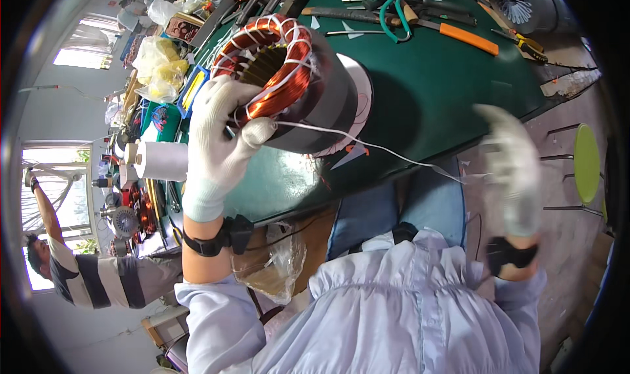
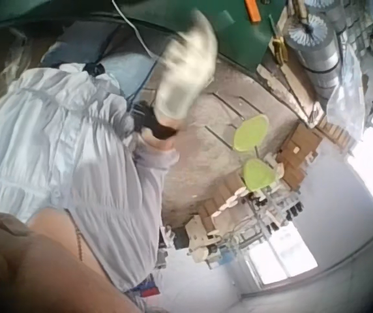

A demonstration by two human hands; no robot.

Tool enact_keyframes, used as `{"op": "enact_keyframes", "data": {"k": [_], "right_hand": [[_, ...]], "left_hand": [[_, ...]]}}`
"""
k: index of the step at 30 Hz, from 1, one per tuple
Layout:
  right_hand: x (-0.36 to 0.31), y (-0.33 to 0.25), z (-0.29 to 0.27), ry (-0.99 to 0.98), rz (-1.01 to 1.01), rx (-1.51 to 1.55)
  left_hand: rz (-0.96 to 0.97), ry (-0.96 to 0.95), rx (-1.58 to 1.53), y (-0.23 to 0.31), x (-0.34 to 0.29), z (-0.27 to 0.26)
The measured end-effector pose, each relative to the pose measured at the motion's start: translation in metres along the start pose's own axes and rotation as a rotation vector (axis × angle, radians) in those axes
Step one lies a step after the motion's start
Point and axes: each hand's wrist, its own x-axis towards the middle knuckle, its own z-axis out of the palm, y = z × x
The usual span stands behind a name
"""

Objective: Winding copper wire into a motor stator and securing it with ties and insulation.

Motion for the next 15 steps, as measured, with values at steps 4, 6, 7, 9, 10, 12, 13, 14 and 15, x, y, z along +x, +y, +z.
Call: {"op": "enact_keyframes", "data": {"k": [4, 6, 7, 9, 10, 12, 13, 14, 15], "right_hand": [[-0.003, -0.064, 0.124, -0.815, 0.277, 0.511], [0.006, -0.073, 0.137, -0.919, 0.275, 0.475], [0.009, -0.078, 0.138, -0.905, 0.386, 0.53], [0.012, -0.084, 0.131, -0.865, 0.507, 0.595], [0.011, -0.085, 0.131, -0.837, 0.533, 0.64], [0.011, -0.087, 0.132, -0.777, 0.557, 0.668], [0.015, -0.09, 0.135, -0.792, 0.522, 0.662], [0.017, -0.094, 0.138, -0.817, 0.483, 0.656], [0.018, -0.095, 0.138, -0.818, 0.477, 0.65]], "left_hand": [[0.066, -0.07, -0.044, 0.004, 0.008, -0.014], [0.114, -0.089, -0.092, 0.005, 0.014, -0.016], [0.106, -0.117, -0.092, 0.005, 0.015, -0.019], [0.096, -0.172, -0.098, 0.006, 0.019, -0.023], [0.07, -0.176, -0.03, 0.016, 0.021, -0.032], [-0.127, -0.25, -0.08, 0.026, 0.039, -0.038], [-0.332, -0.339, -0.126, 0.025, 0.047, -0.038], [-0.26, -0.358, -0.095, 0.018, 0.058, -0.042], [-0.256, -0.35, -0.094, 0.018, 0.065, -0.046]]}}
